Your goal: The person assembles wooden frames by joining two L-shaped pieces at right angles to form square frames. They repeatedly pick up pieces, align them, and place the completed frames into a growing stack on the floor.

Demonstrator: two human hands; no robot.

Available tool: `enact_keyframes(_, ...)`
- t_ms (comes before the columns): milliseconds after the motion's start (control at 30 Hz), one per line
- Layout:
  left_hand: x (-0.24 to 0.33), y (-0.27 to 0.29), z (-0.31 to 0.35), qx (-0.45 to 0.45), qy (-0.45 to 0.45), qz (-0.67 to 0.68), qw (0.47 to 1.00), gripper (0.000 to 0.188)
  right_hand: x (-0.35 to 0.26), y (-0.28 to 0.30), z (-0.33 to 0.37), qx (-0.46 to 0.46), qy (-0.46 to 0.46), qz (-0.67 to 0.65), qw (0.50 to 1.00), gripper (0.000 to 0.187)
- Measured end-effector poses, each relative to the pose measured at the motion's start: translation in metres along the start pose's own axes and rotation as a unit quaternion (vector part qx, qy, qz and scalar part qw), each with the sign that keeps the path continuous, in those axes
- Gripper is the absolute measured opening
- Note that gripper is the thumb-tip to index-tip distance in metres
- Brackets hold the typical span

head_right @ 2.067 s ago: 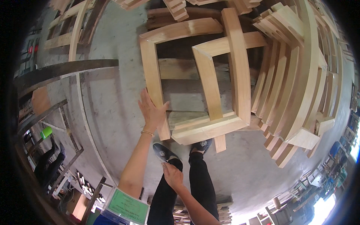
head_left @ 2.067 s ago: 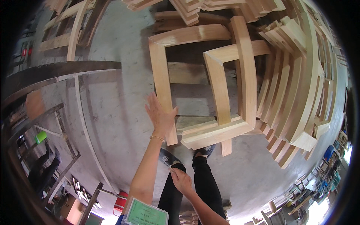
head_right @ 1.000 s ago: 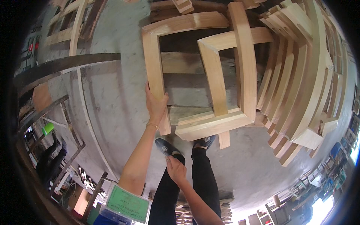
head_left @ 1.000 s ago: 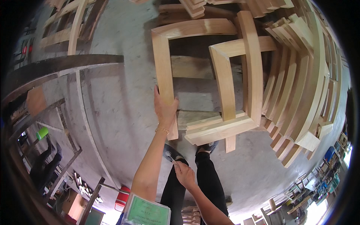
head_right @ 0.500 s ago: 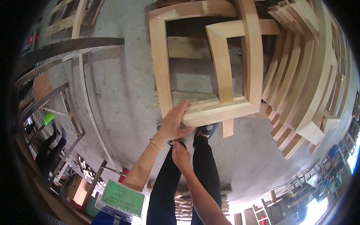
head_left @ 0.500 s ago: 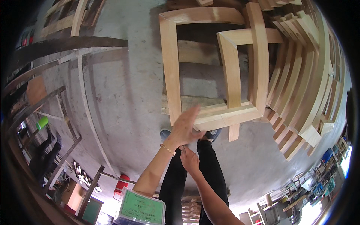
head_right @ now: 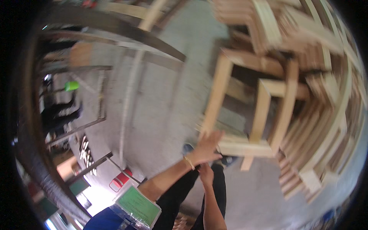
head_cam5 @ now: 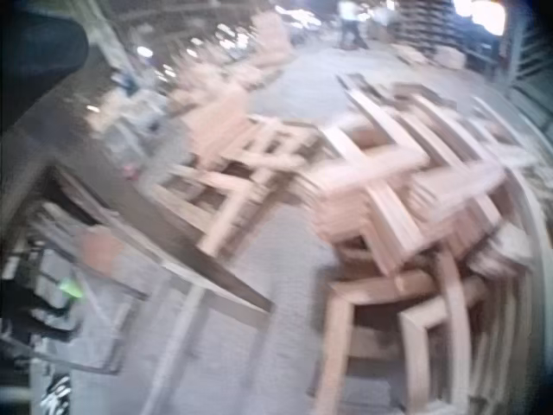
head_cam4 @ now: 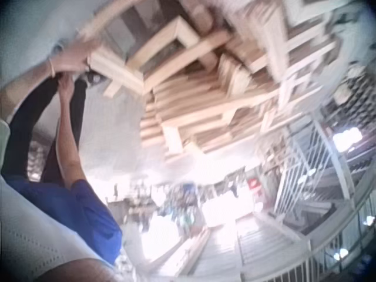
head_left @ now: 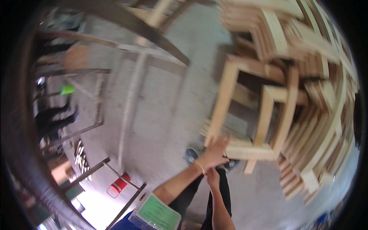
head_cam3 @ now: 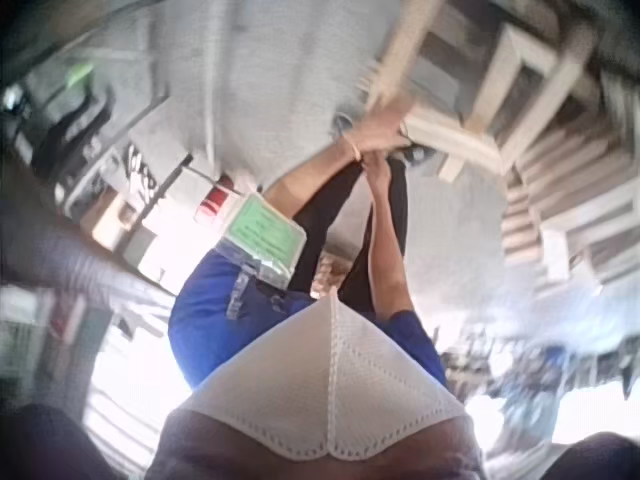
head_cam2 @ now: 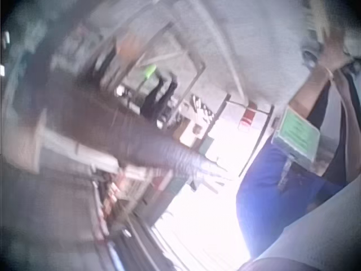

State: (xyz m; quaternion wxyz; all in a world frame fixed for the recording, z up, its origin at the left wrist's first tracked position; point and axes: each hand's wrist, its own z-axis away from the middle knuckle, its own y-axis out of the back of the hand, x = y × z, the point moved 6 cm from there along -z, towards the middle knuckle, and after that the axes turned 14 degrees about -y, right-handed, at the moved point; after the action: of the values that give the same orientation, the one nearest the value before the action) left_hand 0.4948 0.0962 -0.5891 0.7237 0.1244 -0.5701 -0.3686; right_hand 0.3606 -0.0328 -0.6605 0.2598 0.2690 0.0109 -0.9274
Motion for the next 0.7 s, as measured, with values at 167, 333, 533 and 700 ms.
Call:
enact_keyframes(167,0.041,0.053,0.115,0.066,0.102,0.094,0.988,0.080,-0.036,-0.003,0.080,-0.133,-0.179,-0.217,0.950,0.027)
enact_keyframes(333,0.139,0.117,0.246,0.079,0.155,0.188,0.966,0.061,-0.075,0.048,0.150,-0.118,-0.247,-0.189,0.943,0.031)
enact_keyframes(533,0.198,0.096,0.329,0.288,0.200,0.454,0.819,0.062,-0.205,0.103,0.210,-0.172,-0.142,-0.077,0.972,0.046)
enact_keyframes(700,0.222,0.179,0.374,0.307,0.268,0.237,0.882,0.060,-0.300,0.093,0.238,-0.177,-0.075,-0.047,0.980,0.048)
